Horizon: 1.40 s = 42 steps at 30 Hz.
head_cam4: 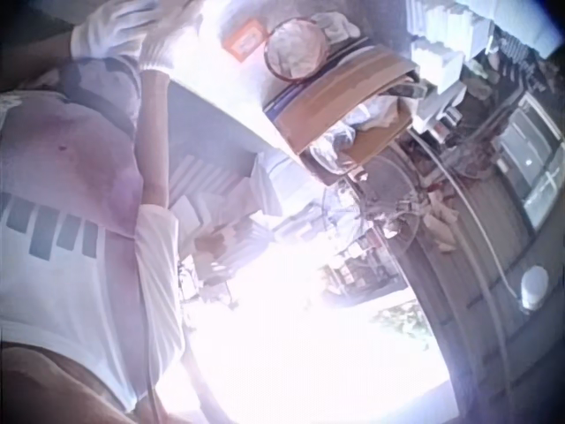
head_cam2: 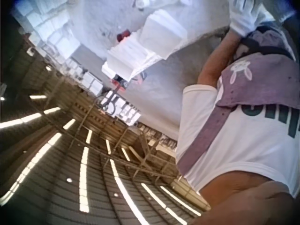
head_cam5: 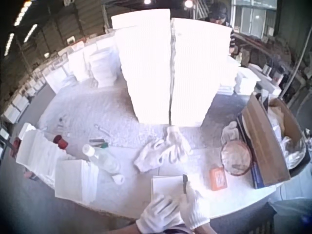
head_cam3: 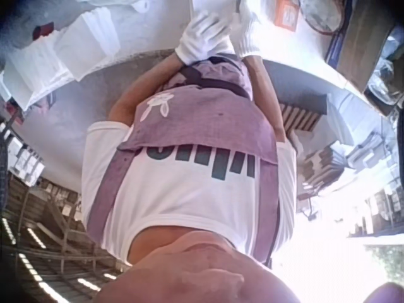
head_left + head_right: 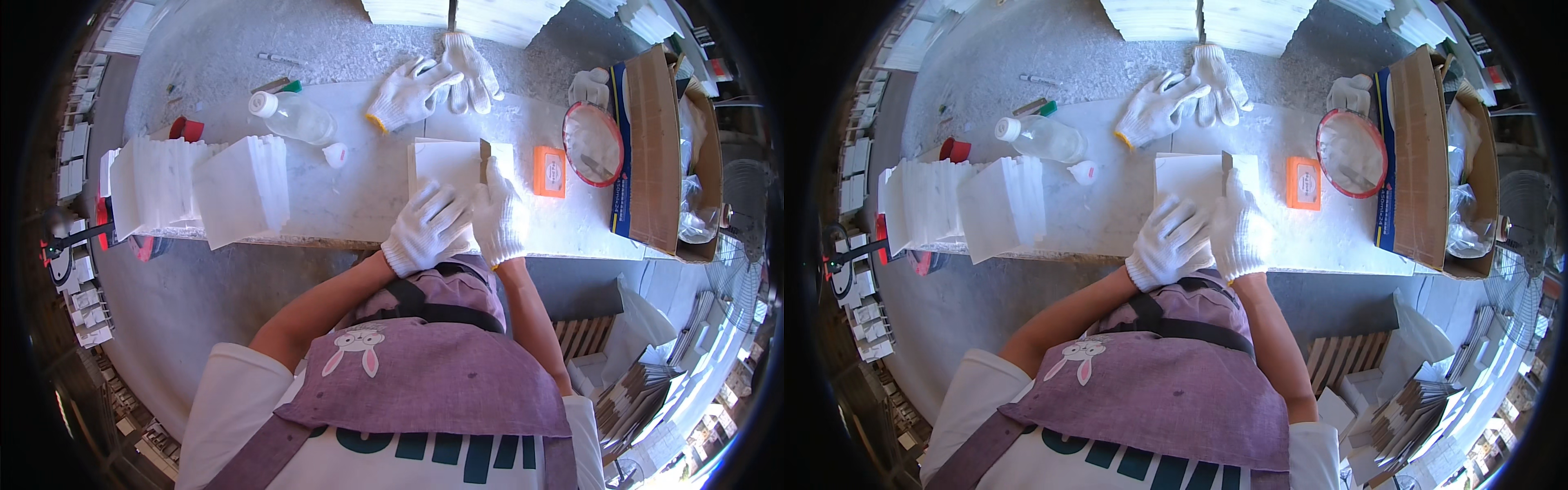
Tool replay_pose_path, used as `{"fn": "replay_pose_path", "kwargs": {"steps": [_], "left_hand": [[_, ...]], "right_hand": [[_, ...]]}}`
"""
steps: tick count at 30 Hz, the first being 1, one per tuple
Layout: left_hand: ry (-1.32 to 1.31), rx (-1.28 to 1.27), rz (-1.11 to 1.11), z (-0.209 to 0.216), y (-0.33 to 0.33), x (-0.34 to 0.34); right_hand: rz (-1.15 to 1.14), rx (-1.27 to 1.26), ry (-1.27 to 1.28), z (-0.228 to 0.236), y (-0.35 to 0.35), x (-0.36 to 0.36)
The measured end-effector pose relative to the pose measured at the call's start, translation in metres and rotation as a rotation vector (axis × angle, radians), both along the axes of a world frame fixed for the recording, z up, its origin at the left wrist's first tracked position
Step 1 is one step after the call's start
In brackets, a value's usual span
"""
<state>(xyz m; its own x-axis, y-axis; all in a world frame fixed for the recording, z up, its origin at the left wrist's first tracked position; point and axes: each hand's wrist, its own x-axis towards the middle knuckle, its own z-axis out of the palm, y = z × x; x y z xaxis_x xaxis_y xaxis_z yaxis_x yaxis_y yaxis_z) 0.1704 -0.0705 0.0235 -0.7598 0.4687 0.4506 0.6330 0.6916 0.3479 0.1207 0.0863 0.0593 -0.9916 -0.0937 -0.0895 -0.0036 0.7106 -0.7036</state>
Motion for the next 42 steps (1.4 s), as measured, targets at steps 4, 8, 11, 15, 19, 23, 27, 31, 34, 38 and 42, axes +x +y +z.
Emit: {"fn": "replay_pose_path", "kwargs": {"steps": [4, 8, 11, 15, 19, 23, 27, 31, 34, 38, 42], "left_hand": [[-0.024, 0.064, -0.006, 0.008, 0.001, -0.003], [-0.003, 0.016, -0.011, 0.002, 0.0, -0.002], [-0.034, 0.007, -0.01, 0.002, 0.001, -0.001], [-0.006, -0.017, -0.023, -0.008, -0.004, 0.002], [0.006, -0.018, -0.033, -0.009, -0.005, 0.004], [0.005, 0.036, 0.006, 0.002, 0.0, 0.0], [0.026, 0.011, -0.027, 0.0, -0.004, -0.001], [0.003, 0.036, -0.027, -0.004, -0.003, 0.0], [0.018, 0.081, 0.004, -0.001, 0.0, 0.001], [-0.033, 0.055, 0.017, -0.002, 0.001, 0.0], [-0.017, 0.052, 0.008, 0.0, -0.003, 0.002]], "right_hand": [[0.004, 0.013, 0.046, 0.002, -0.004, -0.004], [-0.021, -0.073, 0.053, 0.012, 0.001, -0.001], [-0.043, -0.025, -0.03, 0.009, 0.001, 0.001], [-0.006, -0.039, -0.041, 0.007, -0.017, -0.014], [0.019, -0.057, -0.021, 0.007, -0.019, -0.019], [-0.038, -0.13, -0.08, 0.018, 0.007, -0.008], [-0.024, -0.014, -0.002, 0.01, -0.007, -0.008], [0.091, 0.024, 0.097, -0.005, -0.004, -0.017], [0.029, -0.159, -0.075, 0.007, 0.013, -0.012], [0.095, 0.079, -0.074, 0.012, -0.007, -0.013], [0.225, -0.039, 0.057, 0.005, -0.017, -0.023]]}}
